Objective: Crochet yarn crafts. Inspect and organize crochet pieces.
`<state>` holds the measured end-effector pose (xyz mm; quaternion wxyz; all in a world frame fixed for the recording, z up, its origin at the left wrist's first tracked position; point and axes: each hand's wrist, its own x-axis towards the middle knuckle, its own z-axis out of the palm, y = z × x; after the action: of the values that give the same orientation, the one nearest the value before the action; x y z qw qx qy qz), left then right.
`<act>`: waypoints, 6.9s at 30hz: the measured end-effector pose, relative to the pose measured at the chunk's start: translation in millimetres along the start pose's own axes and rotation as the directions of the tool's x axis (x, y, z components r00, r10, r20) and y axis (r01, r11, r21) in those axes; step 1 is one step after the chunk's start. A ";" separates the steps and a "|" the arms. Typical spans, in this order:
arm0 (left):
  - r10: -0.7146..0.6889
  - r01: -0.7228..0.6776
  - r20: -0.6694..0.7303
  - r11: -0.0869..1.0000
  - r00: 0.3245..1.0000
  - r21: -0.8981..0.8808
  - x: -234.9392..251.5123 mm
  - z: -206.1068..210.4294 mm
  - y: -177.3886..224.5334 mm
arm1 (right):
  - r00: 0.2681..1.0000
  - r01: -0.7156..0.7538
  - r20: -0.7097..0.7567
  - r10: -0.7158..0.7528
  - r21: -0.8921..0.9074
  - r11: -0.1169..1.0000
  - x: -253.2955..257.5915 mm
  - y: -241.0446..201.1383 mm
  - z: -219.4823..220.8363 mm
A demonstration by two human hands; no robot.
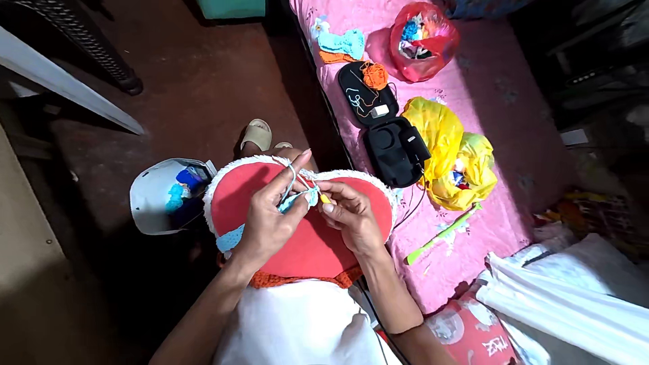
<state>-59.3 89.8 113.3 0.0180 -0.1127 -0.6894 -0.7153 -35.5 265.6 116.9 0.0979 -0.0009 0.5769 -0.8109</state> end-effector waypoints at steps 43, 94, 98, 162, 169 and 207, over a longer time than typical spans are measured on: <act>0.012 -0.011 0.047 1.000 0.999 -0.025 4.6 -0.1 18.6 | 0.991 0.063 0.098 -0.087 0.222 0.973 20.1 -4.5 -5.6; -0.343 0.282 0.278 0.930 0.897 0.235 -83.8 -135.7 -26.4 | 0.920 0.245 -0.246 -0.306 -0.250 0.937 0.9 -55.4 -57.7; -0.372 0.309 0.196 0.906 0.907 0.290 -109.5 -159.3 -26.4 | 0.885 0.252 -0.348 -0.311 -0.204 0.946 -7.5 -49.6 -76.8; 0.230 0.162 0.560 0.809 0.796 -0.564 -14.1 11.3 1.7 | 0.947 0.265 -0.204 -0.246 0.069 0.962 -81.5 -16.2 -25.5; 0.051 -0.025 0.144 0.985 0.988 -0.173 -46.4 64.3 17.3 | 0.922 0.284 -0.219 -0.318 -0.172 0.943 -84.3 -9.0 -7.3; -0.141 0.151 0.079 0.979 0.987 -0.138 -55.7 51.2 24.9 | 0.774 0.316 0.337 -0.537 -0.939 -0.134 -97.4 -19.9 -32.7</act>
<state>6.4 132.1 128.6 -0.0666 -0.0871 -0.6426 -0.7583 53.2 318.0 135.5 -0.2483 -0.1893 0.9346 -0.1702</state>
